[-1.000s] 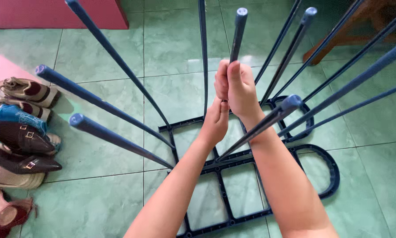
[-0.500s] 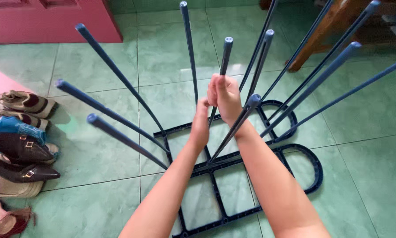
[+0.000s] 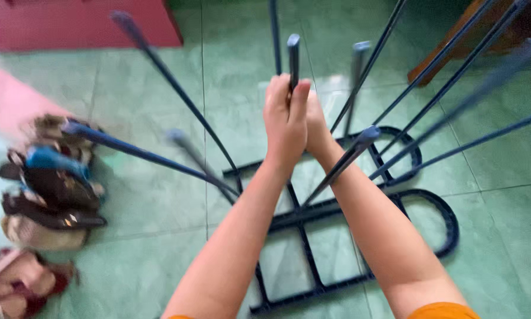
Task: The person assembles a blue plastic rack by hand, inserting multiple vertical rods into the base and then attaching the top frame by pressing it onto the rods.
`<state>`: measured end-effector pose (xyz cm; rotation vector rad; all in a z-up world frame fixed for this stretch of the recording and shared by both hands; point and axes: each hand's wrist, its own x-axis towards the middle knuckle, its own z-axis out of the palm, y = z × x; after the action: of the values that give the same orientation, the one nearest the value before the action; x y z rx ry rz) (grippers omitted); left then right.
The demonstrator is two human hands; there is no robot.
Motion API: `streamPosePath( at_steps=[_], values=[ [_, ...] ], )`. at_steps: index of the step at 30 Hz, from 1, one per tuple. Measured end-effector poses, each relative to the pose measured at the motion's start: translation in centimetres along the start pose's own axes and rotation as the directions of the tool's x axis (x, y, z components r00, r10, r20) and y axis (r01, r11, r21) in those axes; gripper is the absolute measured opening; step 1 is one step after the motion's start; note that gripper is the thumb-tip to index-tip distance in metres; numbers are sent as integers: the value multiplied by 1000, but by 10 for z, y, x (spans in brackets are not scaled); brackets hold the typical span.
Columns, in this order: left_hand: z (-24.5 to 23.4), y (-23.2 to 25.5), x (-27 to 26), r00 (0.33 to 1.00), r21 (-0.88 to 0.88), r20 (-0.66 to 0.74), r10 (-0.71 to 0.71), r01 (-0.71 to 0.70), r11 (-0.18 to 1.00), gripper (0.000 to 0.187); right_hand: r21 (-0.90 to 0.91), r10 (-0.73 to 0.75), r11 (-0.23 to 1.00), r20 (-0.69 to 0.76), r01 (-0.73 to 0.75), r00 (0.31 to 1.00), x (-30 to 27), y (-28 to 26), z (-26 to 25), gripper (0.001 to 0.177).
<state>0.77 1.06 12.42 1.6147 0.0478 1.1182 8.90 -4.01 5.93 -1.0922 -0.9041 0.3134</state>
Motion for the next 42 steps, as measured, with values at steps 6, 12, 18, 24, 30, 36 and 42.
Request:
streamPosePath(
  at_steps=[6,12,18,24,30,36,42],
  values=[
    [-10,10,7,998,39,5,70,-70,997,24,-47,-20,999,-37,18,999,7,14,3,18],
    [-13,3,0,993,-25,119,-5,8,1000,23,-57,-28,998,-126,21,992,-11,9,3,16],
    [-17,-8,-3,993,-29,87,86,-84,996,21,92,-27,995,-89,36,996,-11,-24,16,14],
    [-37,-9,-8,988,-28,153,4,0,1000,20,-159,-61,986,-104,44,993,-7,-8,38,17],
    [-43,-9,-7,985,-72,159,69,-58,996,19,-31,-54,998,-95,51,994,-15,-14,41,19],
    [-44,-14,-27,984,-47,178,-23,32,998,22,-127,-76,990,-89,64,993,-23,5,38,19],
    [-62,-35,-58,972,-152,198,-127,159,976,40,-4,131,991,153,-132,980,-39,12,34,24]
  ],
)
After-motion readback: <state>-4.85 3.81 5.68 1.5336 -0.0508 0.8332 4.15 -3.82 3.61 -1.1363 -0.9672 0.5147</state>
